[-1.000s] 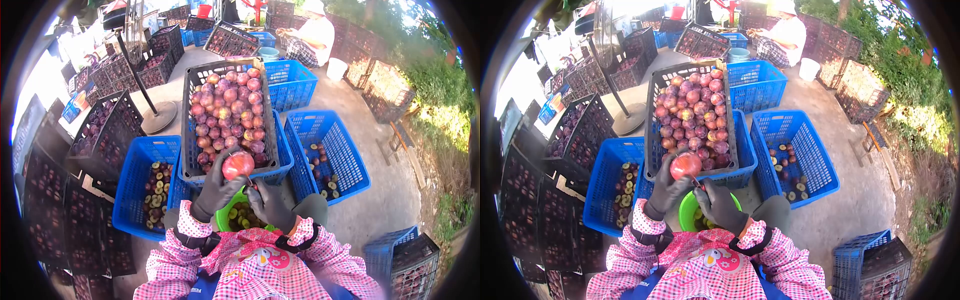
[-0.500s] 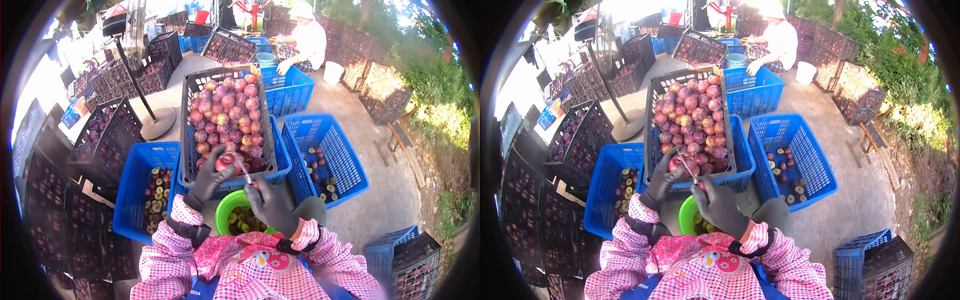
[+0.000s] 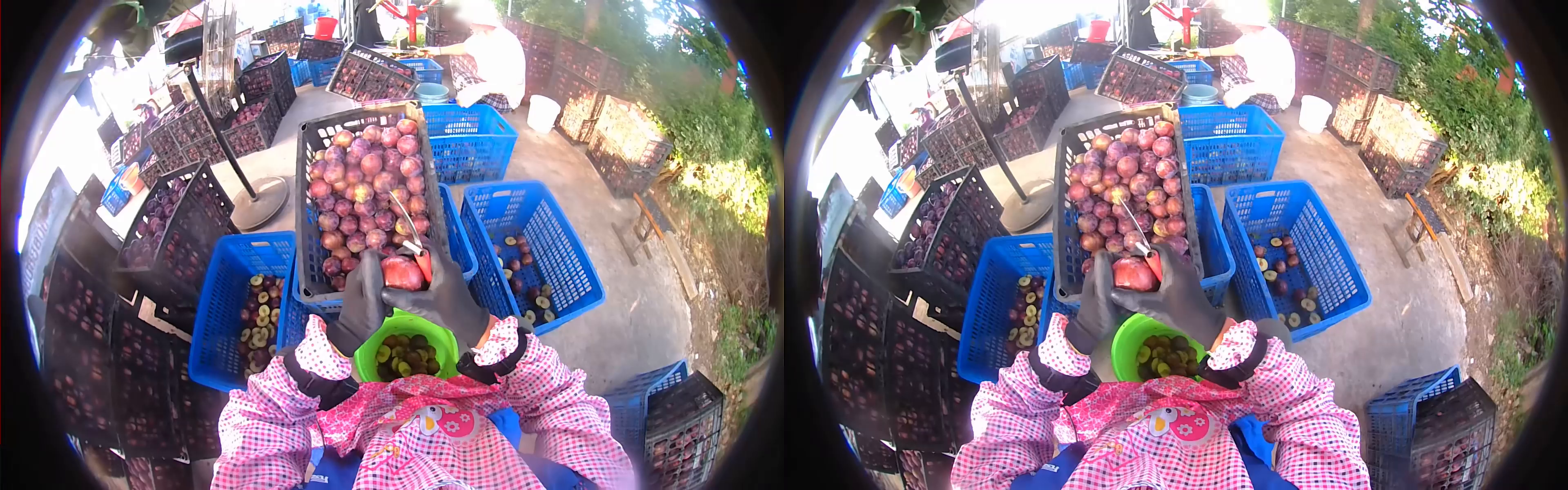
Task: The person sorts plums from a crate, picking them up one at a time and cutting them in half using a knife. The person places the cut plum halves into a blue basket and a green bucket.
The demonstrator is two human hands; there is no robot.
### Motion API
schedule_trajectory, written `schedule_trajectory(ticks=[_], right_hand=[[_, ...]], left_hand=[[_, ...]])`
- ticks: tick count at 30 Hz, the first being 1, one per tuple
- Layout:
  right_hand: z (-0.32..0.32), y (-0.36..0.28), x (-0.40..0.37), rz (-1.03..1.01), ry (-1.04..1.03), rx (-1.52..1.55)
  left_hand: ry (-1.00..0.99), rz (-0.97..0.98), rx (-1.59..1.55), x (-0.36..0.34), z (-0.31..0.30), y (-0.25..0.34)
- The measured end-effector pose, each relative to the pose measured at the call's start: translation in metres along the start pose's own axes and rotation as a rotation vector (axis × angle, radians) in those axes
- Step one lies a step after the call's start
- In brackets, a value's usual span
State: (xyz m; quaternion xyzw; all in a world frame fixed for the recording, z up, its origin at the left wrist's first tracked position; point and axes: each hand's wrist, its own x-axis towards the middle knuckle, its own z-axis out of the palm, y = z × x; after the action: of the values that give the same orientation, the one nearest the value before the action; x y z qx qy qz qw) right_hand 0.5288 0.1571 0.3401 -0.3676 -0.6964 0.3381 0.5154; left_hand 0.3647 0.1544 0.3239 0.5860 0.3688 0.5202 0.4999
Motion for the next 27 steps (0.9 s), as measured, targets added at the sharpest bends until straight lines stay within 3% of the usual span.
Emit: schedule_trajectory(ticks=[1,3,5,7,8,9,11,13,16,19,21,23,25,27], right_hand=[[-0.001,-0.002,-0.001,0.003,0.000,-0.003],[-0.004,-0.013,-0.002,-0.245,0.080,-0.207],[-0.011,-0.037,-0.001,-0.259,0.030,-0.258],[-0.018,-0.056,0.000,-0.380,-0.520,-0.442],[-0.016,-0.040,-0.007,-0.635,-0.433,-0.454],[-0.019,-0.031,-0.005,-0.631,-0.419,-0.456],[-0.027,-0.021,-0.001,0.302,-0.451,0.310],[-0.029,-0.010,0.008,0.509,-0.334,0.871],[-0.029,0.002,0.008,0.524,-0.360,0.971],[-0.027,0.002,0.007,0.584,-0.270,0.989],[-0.026,0.009,0.012,0.476,-0.354,0.948],[-0.026,-0.003,0.015,0.507,-0.299,0.934],[-0.025,-0.005,0.023,0.388,-0.315,0.131],[-0.015,0.003,0.018,0.307,-0.335,0.037]], left_hand=[[-0.059,-0.099,-0.118,-0.001,0.003,0.010],[-0.133,-0.155,-0.137,-0.003,-0.001,0.008],[-0.202,-0.224,-0.157,-0.011,-0.010,-0.007],[-0.332,-0.461,-0.521,-0.018,-0.024,-0.049],[-0.396,-0.569,-0.700,-0.019,-0.029,-0.058],[-0.405,-0.575,-0.692,-0.015,-0.035,-0.052],[-0.731,-0.603,-0.767,-0.008,-0.039,-0.031],[-0.564,-0.362,-0.380,-0.004,-0.030,0.010],[-0.629,-0.478,-0.434,0.006,-0.039,-0.008],[-0.519,-0.308,-0.167,0.003,-0.030,-0.010],[-0.407,-0.615,-0.609,0.003,-0.029,-0.011],[-0.428,-0.683,-0.699,0.003,-0.030,-0.008],[-0.448,-0.745,-0.781,0.004,-0.031,-0.020],[-0.507,-0.558,-0.730,0.001,-0.031,-0.063]])
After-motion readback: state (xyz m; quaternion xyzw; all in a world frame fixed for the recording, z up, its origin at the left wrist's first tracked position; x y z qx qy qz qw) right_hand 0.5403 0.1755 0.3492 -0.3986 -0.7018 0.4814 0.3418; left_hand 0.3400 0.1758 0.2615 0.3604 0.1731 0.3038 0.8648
